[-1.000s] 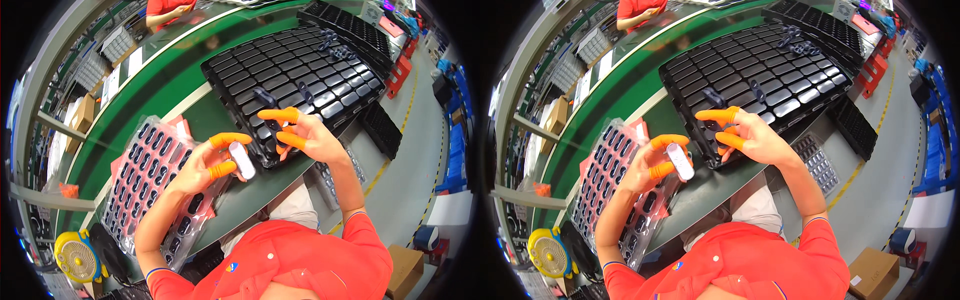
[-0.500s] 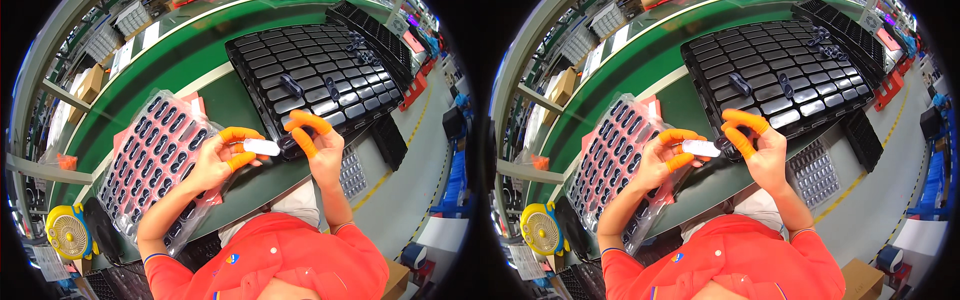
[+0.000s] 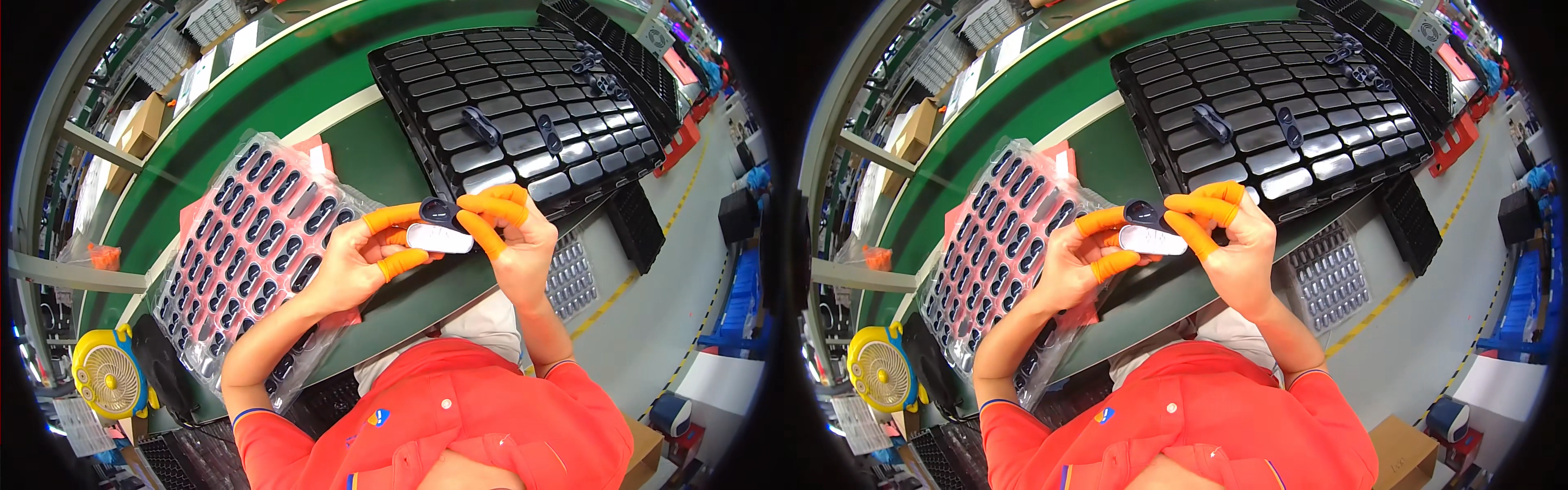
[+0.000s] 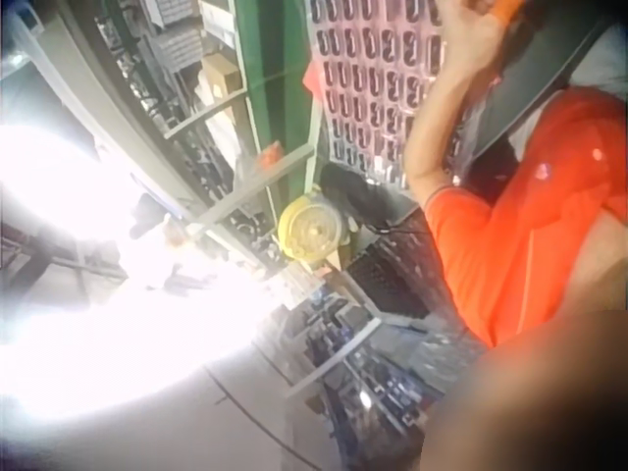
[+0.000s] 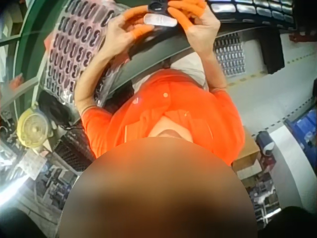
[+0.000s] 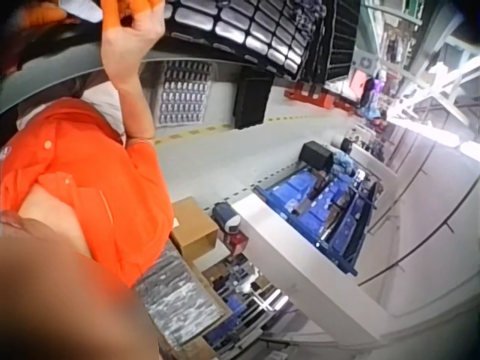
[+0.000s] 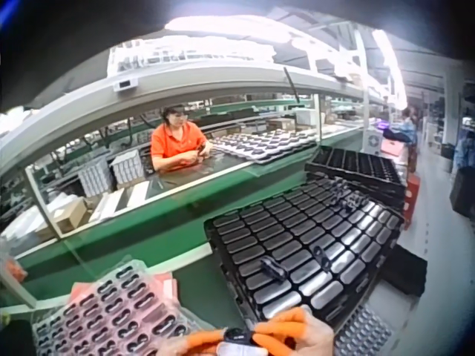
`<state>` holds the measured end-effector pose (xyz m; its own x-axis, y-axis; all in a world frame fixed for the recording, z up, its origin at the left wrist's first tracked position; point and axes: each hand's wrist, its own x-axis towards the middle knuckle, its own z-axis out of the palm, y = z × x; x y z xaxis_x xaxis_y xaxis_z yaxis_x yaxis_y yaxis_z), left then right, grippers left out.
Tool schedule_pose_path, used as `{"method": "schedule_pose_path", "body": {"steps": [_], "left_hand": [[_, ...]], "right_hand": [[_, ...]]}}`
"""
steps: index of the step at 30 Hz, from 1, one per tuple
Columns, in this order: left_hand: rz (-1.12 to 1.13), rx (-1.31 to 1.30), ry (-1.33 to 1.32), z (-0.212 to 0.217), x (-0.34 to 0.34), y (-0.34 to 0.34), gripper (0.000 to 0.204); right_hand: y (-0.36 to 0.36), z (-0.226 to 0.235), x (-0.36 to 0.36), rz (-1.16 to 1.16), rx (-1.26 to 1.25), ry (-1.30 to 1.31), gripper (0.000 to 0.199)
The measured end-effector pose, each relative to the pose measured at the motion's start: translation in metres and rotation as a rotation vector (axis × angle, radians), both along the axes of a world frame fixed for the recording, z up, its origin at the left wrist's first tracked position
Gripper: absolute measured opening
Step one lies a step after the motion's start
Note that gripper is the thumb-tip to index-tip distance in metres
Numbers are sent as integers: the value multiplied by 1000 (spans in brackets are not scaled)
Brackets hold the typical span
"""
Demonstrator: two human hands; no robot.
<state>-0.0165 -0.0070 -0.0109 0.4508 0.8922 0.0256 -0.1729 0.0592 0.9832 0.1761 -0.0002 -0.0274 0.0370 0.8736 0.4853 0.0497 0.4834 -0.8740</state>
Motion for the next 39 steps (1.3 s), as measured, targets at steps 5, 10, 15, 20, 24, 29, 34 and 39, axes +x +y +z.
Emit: {"method": "schedule_pose_path", "body": {"steps": [5, 10, 15, 20, 24, 29, 34, 39], "left_hand": [[41, 150, 108, 0, 0, -1, 41], [65, 149, 65, -4, 0, -3, 40], [80, 335, 241, -6, -3, -5, 39], [100, 506, 340, -5, -2, -8, 38], [114, 546, 327, -7, -1, -6, 37], [116, 542, 322, -7, 0, -7, 38], [150, 670, 375, -8, 0, -7, 38], [137, 741, 360, -7, -2, -6, 37]], "right_hand": [[-7, 4, -4, -59, 116, -144, 24], [-6, 1, -5, -57, 186, -164, 25], [-5, 5, 5, 46, 106, -204, 24], [-6, 7, 10, 105, 54, -230, 25], [-11, 6, 5, 81, 48, -197, 24], [-10, 2, 6, 86, 31, -150, 22], [-10, -1, 7, 185, -107, 4, 22], [-11, -1, 9, 236, -131, 20, 22]]}}
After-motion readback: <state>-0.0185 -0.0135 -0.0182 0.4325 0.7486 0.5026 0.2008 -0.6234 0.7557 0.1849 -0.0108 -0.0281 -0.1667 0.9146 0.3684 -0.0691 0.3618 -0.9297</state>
